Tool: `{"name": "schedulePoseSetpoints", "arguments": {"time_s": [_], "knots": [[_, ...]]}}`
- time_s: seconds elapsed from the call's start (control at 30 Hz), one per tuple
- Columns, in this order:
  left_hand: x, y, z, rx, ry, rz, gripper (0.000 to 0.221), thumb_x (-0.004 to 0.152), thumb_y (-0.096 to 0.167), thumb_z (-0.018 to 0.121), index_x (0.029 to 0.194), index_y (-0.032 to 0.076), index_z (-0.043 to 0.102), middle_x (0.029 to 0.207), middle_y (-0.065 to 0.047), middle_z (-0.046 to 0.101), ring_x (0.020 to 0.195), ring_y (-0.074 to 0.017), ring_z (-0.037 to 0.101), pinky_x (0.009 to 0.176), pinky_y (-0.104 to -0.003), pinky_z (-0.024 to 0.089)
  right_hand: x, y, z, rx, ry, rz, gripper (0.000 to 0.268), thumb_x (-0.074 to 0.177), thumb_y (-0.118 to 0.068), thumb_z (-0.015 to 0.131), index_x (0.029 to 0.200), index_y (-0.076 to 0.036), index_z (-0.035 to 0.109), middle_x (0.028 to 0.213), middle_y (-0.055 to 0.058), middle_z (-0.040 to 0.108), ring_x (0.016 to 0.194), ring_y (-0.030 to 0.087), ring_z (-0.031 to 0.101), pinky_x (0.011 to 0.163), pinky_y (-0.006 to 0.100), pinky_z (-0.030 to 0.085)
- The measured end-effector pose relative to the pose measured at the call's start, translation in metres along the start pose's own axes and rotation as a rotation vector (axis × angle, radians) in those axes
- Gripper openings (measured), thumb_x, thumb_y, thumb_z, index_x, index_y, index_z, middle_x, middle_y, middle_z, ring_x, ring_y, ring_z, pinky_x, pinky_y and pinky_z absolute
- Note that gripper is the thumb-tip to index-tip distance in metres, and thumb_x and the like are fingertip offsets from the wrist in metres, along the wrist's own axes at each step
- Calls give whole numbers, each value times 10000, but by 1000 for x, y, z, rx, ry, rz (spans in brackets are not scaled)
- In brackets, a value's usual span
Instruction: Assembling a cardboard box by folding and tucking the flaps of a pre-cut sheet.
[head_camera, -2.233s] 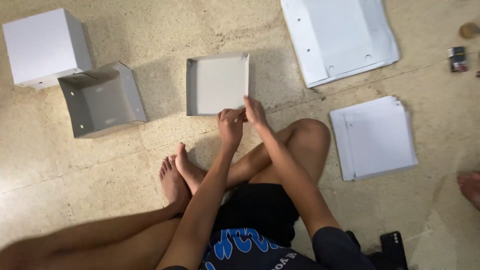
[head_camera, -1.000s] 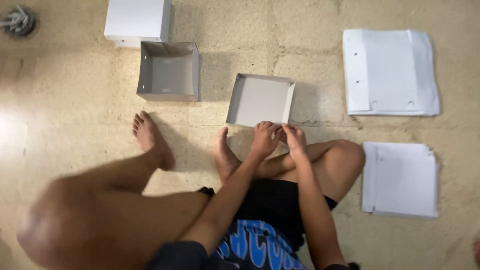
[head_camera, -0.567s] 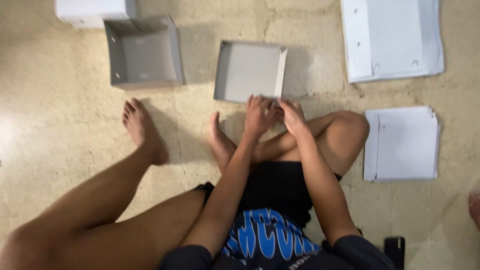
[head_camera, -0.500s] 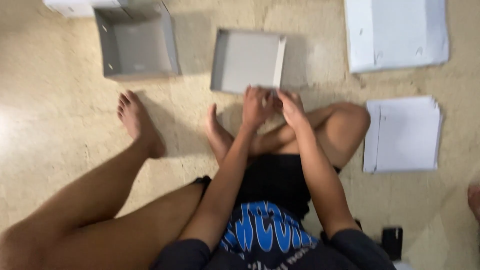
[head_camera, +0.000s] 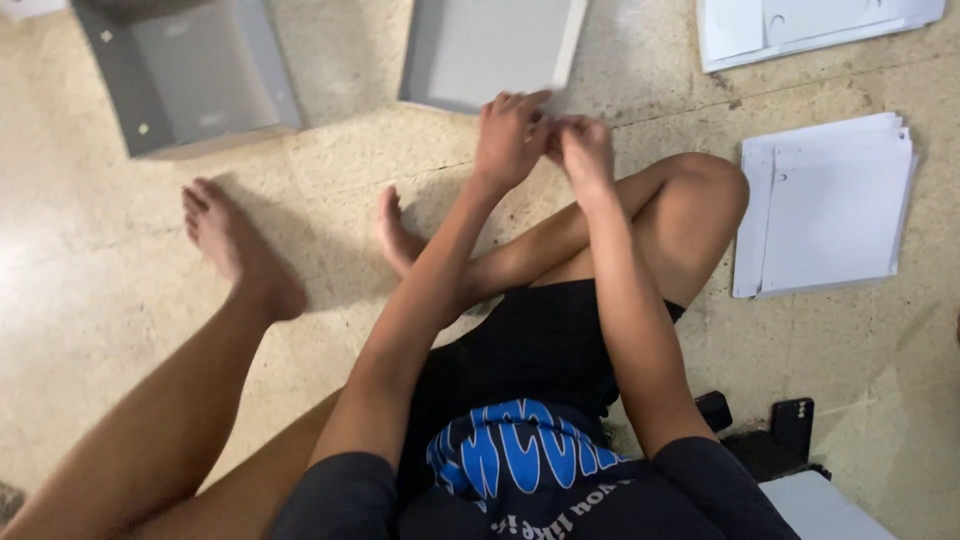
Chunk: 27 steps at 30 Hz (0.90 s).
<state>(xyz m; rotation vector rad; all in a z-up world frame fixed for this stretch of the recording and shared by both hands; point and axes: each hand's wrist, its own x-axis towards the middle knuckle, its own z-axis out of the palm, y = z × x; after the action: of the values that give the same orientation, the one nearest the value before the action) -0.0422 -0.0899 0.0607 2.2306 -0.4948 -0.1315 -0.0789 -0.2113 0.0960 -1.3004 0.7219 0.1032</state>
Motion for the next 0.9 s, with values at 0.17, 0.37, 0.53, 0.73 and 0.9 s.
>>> {"name": "schedulePoseSetpoints", "arguments": {"time_s": [0.17, 0.37, 0.53, 0.73, 0.9], "knots": [[-24, -22, -1, -151, 36, 22, 294, 948, 163, 640, 1239, 165, 681, 984, 5, 733, 968, -253, 589, 901, -412, 391, -3, 4, 2, -33, -46, 119, 141, 933, -3, 564, 854, 31, 676, 823, 148, 726, 805, 225, 764, 836, 314, 681], [-19, -31, 0, -144, 7, 6, 294, 934, 160, 674, 1226, 123, 662, 931, 11, 724, 929, -240, 595, 851, -400, 379, 6, 9, 2, -128, -44, 87, 179, 963, -2, 591, 840, 11, 721, 834, 115, 749, 792, 160, 761, 784, 234, 667], [-21, -40, 10, -155, 49, -8, 417, 975, 223, 666, 1363, 106, 568, 971, 33, 748, 1000, -222, 634, 932, -413, 384, 11, 16, 1, -185, -62, 56, 193, 979, -54, 583, 871, -21, 740, 838, 67, 750, 777, 102, 741, 738, 186, 639], [-19, -25, 4, -160, 134, -36, 303, 931, 231, 686, 1213, 121, 700, 992, 2, 786, 989, -207, 663, 919, -386, 379, -1, 3, 3, -127, -149, 44, 197, 1012, -164, 581, 912, -54, 709, 942, 72, 743, 876, 120, 723, 853, 219, 631], [-19, -9, -5, -28, 85, -171, 217, 939, 279, 627, 1079, 194, 770, 921, 49, 749, 1067, -185, 605, 1023, -477, 178, 3, 8, 2, -103, -163, 0, 208, 993, -184, 607, 853, -70, 710, 856, 39, 726, 845, 125, 733, 874, 249, 643]]}}
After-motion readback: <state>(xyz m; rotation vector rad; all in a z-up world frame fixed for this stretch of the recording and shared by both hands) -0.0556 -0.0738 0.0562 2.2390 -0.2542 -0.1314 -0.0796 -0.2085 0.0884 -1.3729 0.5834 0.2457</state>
